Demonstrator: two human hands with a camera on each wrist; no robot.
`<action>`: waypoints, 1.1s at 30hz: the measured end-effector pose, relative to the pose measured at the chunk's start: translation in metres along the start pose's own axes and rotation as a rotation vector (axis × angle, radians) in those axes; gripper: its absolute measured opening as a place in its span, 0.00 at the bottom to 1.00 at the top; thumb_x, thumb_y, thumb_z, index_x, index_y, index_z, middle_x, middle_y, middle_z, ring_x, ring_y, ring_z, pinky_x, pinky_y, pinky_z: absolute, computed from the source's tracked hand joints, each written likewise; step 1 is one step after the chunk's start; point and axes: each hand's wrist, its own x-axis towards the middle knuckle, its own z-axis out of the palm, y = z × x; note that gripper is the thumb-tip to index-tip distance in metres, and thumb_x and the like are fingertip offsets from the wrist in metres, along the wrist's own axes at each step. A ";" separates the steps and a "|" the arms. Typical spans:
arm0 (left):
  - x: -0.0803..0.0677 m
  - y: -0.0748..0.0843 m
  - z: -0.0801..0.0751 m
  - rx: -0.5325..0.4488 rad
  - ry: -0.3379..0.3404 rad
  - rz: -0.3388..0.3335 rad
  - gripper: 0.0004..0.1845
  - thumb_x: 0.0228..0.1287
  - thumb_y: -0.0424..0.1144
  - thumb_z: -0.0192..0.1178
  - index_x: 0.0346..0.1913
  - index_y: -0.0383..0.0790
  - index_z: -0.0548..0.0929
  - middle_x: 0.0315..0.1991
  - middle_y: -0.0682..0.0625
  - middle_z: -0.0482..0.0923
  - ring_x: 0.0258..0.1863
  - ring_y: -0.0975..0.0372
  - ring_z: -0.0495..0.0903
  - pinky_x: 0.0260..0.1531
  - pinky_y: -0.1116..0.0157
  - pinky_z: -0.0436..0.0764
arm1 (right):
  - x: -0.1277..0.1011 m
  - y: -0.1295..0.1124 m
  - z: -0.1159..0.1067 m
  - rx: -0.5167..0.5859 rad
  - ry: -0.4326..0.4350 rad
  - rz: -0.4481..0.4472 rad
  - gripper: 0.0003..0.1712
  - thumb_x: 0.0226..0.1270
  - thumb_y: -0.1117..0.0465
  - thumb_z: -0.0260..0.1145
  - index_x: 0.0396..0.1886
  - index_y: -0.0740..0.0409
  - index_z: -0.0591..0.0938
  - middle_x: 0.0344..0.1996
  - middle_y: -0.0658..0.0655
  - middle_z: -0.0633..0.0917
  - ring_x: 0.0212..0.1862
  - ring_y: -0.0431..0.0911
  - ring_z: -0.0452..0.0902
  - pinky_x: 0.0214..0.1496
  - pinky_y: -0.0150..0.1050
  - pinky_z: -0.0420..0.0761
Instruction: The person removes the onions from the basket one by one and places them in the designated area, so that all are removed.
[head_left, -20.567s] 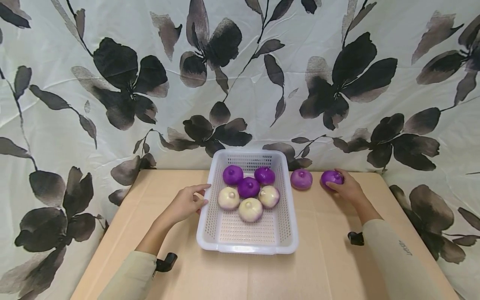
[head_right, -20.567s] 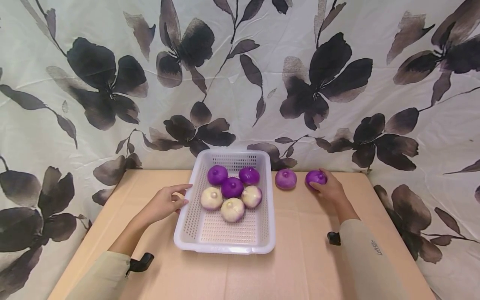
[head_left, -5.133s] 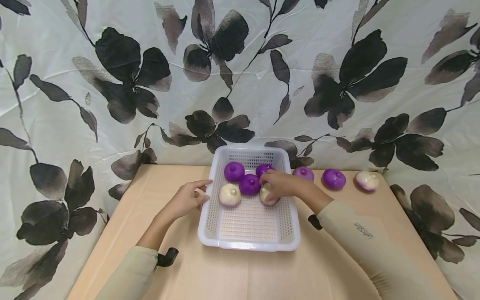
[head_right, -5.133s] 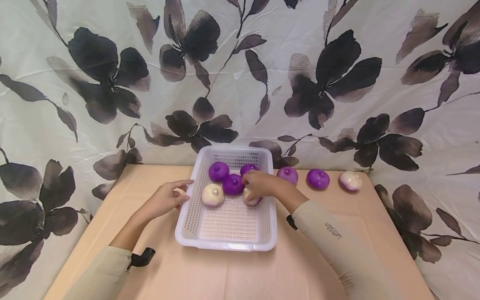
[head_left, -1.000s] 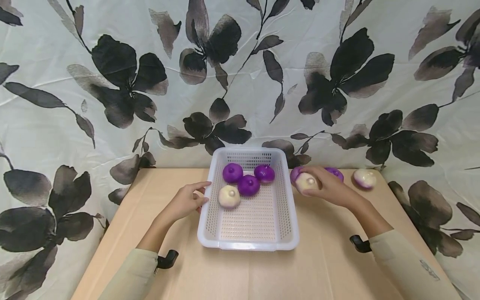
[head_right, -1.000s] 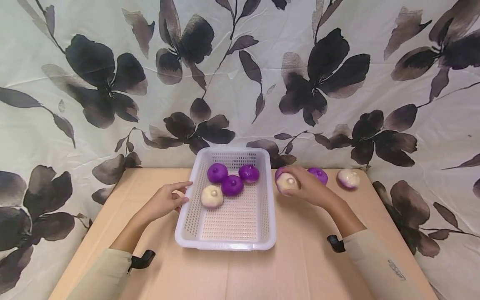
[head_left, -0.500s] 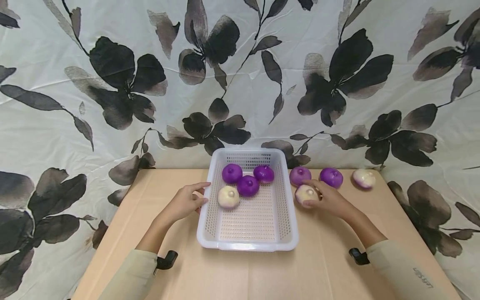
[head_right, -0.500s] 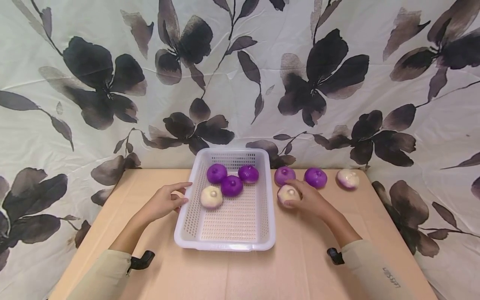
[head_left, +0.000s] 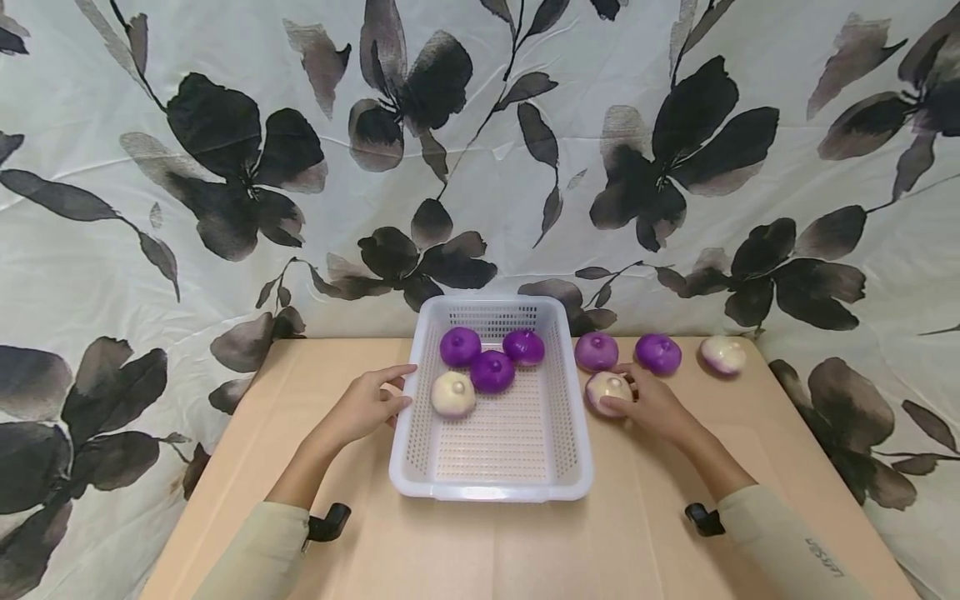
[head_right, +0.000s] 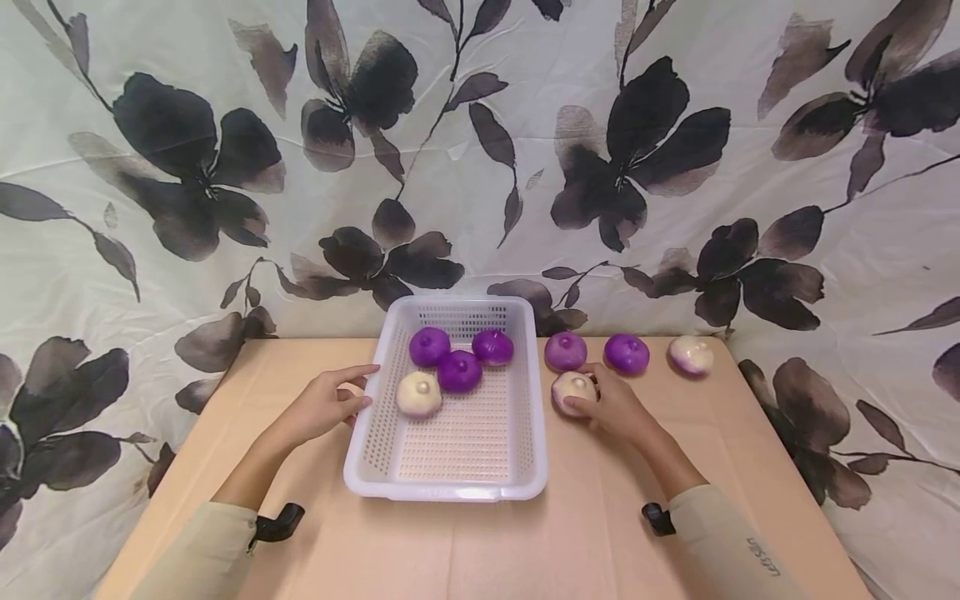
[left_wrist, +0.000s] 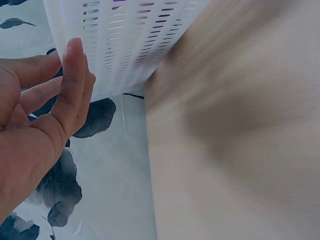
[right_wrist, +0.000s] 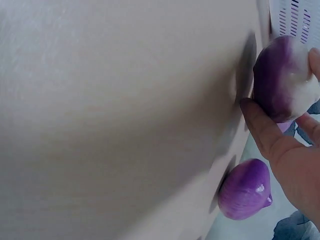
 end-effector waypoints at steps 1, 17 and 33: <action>0.000 0.000 -0.001 -0.001 0.000 0.000 0.31 0.70 0.25 0.59 0.75 0.31 0.69 0.53 0.32 0.75 0.29 0.59 0.85 0.34 0.43 0.90 | 0.001 0.000 0.000 -0.014 0.005 -0.001 0.37 0.68 0.50 0.74 0.67 0.67 0.73 0.56 0.69 0.83 0.54 0.61 0.82 0.56 0.56 0.84; -0.001 0.001 0.000 -0.008 0.009 0.009 0.31 0.70 0.25 0.60 0.74 0.29 0.69 0.53 0.31 0.76 0.28 0.59 0.84 0.30 0.48 0.90 | 0.000 0.001 0.001 -0.047 -0.009 -0.003 0.35 0.72 0.48 0.70 0.69 0.65 0.73 0.57 0.68 0.84 0.57 0.63 0.81 0.61 0.61 0.82; 0.000 0.002 -0.001 -0.016 -0.004 0.009 0.31 0.69 0.25 0.60 0.74 0.28 0.68 0.52 0.31 0.76 0.27 0.59 0.84 0.30 0.48 0.90 | 0.000 -0.001 0.004 -0.079 -0.022 -0.005 0.41 0.67 0.47 0.73 0.69 0.69 0.72 0.60 0.71 0.81 0.58 0.64 0.80 0.61 0.62 0.81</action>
